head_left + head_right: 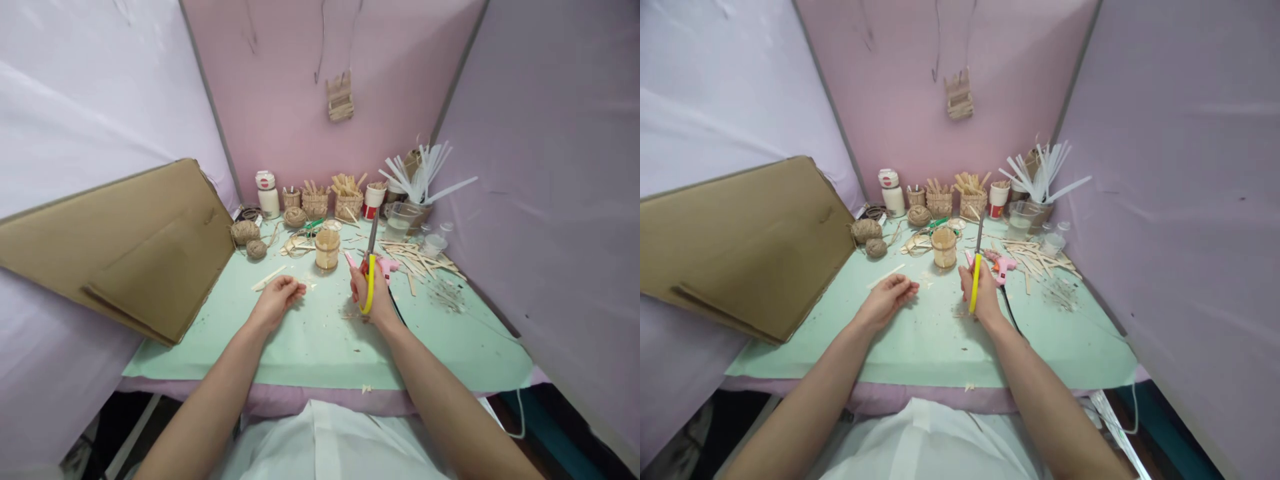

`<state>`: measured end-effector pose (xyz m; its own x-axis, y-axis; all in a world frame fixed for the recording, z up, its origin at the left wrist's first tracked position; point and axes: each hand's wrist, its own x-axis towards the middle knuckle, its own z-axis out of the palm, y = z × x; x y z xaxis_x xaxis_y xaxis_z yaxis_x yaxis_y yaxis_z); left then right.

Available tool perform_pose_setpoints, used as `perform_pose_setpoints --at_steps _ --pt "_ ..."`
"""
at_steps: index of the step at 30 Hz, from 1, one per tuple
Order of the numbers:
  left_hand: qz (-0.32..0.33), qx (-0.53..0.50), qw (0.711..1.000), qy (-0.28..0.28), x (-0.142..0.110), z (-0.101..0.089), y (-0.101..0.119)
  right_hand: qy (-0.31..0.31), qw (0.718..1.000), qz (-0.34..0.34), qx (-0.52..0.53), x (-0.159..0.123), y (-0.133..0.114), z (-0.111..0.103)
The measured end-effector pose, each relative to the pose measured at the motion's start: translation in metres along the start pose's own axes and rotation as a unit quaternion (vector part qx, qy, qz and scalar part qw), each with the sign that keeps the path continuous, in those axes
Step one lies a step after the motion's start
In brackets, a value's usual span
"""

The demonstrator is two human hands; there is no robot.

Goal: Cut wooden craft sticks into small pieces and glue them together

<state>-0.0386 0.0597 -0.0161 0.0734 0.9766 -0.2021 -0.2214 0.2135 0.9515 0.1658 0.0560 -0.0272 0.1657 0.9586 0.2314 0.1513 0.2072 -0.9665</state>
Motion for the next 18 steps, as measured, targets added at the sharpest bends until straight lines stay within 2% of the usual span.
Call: perform_pose_setpoints --at_steps 3,7,9,14,18 --pt "-0.073 0.077 0.993 -0.056 0.000 0.000 0.003 -0.008 1.000 -0.012 -0.011 -0.001 0.000 0.000" --pt "-0.084 0.103 0.987 -0.093 0.010 0.000 0.008 -0.009 0.999 -0.018 -0.030 -0.002 0.002 0.000" --pt "-0.089 0.084 0.990 -0.076 0.018 -0.001 0.010 -0.008 0.999 -0.016 -0.039 -0.002 0.003 0.000" --pt "-0.005 0.017 1.000 0.004 0.026 -0.009 0.013 -0.009 0.999 -0.007 -0.051 -0.004 0.003 -0.001" --pt "0.040 -0.022 0.999 0.018 0.025 -0.017 0.013 -0.015 0.998 -0.005 -0.059 -0.005 0.004 -0.002"
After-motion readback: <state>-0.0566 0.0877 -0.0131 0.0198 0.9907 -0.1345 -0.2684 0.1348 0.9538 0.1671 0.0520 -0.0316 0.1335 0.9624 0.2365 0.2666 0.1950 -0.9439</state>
